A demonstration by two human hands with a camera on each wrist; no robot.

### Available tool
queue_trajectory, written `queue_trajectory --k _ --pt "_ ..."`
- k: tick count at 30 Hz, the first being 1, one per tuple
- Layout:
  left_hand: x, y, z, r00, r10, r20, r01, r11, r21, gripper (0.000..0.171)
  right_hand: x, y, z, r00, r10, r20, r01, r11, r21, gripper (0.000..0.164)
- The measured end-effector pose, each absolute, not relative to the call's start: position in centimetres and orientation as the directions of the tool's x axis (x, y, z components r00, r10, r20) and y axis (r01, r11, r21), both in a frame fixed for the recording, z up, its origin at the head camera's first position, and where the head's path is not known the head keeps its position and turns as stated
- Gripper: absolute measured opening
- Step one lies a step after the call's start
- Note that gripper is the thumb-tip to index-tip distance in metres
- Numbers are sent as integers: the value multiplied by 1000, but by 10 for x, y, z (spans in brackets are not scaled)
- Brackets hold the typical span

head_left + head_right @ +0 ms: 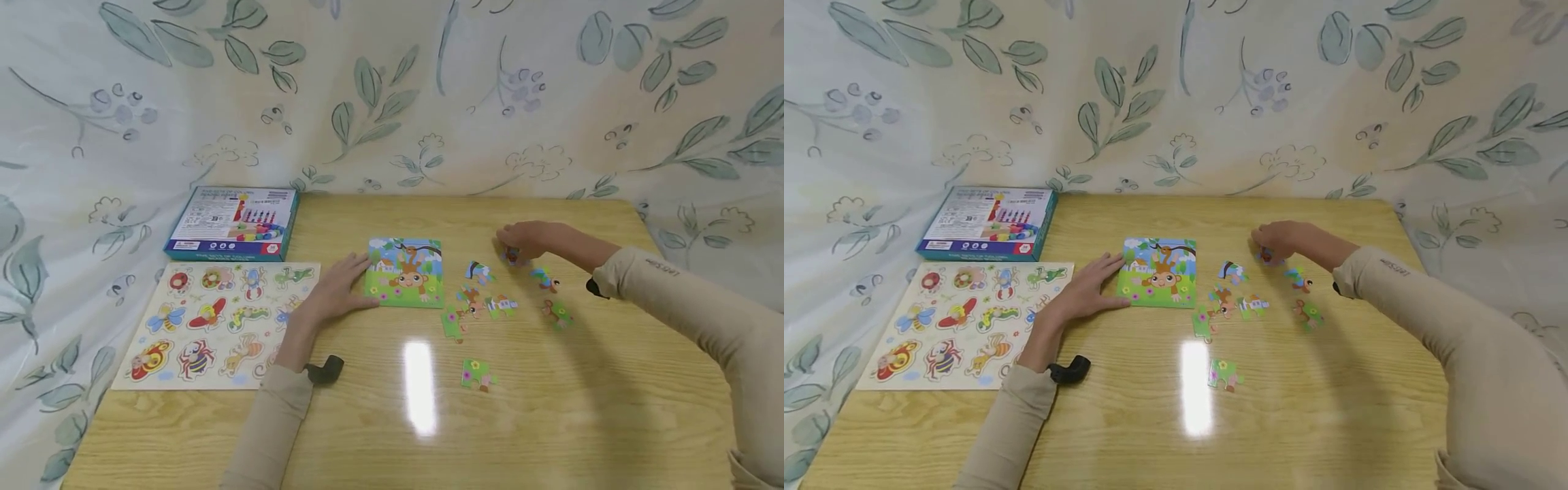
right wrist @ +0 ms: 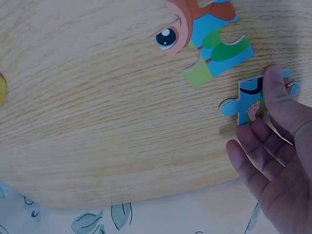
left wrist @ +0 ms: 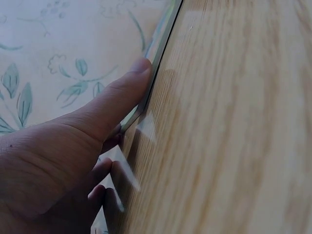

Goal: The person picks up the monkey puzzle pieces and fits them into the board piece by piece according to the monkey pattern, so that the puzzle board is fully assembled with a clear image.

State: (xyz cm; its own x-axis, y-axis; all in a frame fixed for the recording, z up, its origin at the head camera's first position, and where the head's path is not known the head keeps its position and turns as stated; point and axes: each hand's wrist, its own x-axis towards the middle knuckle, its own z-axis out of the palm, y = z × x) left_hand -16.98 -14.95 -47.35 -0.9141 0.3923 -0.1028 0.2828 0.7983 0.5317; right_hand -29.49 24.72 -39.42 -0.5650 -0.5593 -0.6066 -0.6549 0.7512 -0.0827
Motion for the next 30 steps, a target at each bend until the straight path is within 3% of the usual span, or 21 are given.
queue_trajectory --k 13,25,30 --pt "-172 -149 -470 -909 404 -100 291 789 540 90 -300 249 -396 -596 -550 -585 -668 744 -18 42" --pt "-175 -151 -471 -911 401 -92 299 799 522 91 -310 254 -396 -611 -564 -556 -657 753 -42 46" --pt "-172 -151 -476 -911 405 -84 300 788 538 91 -307 257 -398 -613 -599 -515 -659 748 -85 31"
